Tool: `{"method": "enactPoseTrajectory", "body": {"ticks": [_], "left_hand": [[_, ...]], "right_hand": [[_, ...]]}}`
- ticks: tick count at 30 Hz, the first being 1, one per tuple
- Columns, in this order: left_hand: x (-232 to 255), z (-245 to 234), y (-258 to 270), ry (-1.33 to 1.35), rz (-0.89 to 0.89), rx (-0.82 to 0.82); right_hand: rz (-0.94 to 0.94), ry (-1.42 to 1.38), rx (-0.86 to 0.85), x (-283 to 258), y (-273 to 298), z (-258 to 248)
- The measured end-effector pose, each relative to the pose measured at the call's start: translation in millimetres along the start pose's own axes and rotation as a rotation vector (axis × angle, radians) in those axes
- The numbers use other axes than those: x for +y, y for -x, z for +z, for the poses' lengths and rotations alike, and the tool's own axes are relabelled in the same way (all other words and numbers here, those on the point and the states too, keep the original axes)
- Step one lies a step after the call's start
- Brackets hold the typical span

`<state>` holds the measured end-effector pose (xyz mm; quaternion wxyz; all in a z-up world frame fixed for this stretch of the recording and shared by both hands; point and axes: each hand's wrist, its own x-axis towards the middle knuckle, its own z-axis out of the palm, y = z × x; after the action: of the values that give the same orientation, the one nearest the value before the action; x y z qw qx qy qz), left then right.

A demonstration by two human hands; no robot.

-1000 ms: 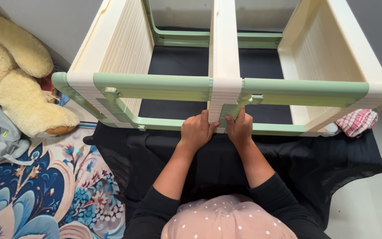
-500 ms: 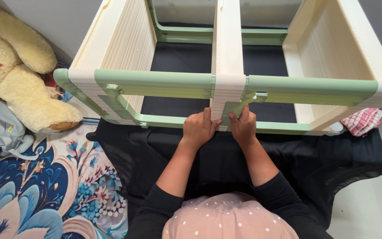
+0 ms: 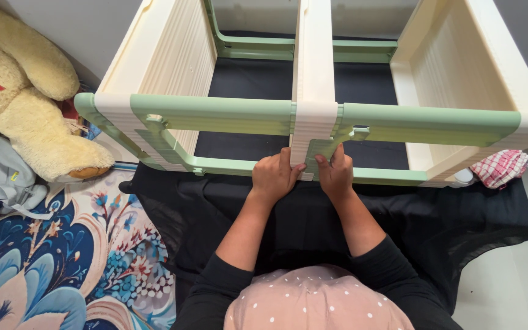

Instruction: The person disassembles a small green and white plastic rolling cart on a black-covered table. They remove the side frames, detach the caster wheels from the bottom tray, and place the components into the tray. The person does not reassemble the cart within the clip.

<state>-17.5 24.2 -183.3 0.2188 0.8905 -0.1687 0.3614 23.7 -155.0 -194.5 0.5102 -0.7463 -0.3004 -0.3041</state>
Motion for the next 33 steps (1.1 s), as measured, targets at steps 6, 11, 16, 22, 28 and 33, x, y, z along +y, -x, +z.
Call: {"method": "enactPoseTrajectory", "body": {"ticks": [6, 11, 16, 22, 28, 33], "left_hand": [[-4.0, -3.3, -1.4, 0.02, 0.014, 0.027], [3.6, -10.4, -9.8, -0.001, 0.013, 0.04], [28.3, -48.5, -39.8, -0.041, -0.054, 0.027], [49.4, -110.6, -100.1, 0.001, -0.122, -0.045], [66.3, -150.4, -112.8, -0.182, 0.302, 0.151], [66.5, -147.0, -117.6, -0.238, 0.295, 0.079]], "right_hand": [[-0.02, 0.291, -0.203, -22.9, -1.3, -28.7], [-0.135, 0.64, -0.352, -45.5, -8.4, -46.9], [-0.26, 0.605, -0.364, -88.2, -43.0, -68.5], [-0.498, 0.698, -0.301, -126.7, -91.7, -99.9], [-0.651, 0.817, -0.376, -134.0, -131.4, -115.5], [-0.594, 0.811, -0.427, -135.3, -136.6, -115.3]]}}
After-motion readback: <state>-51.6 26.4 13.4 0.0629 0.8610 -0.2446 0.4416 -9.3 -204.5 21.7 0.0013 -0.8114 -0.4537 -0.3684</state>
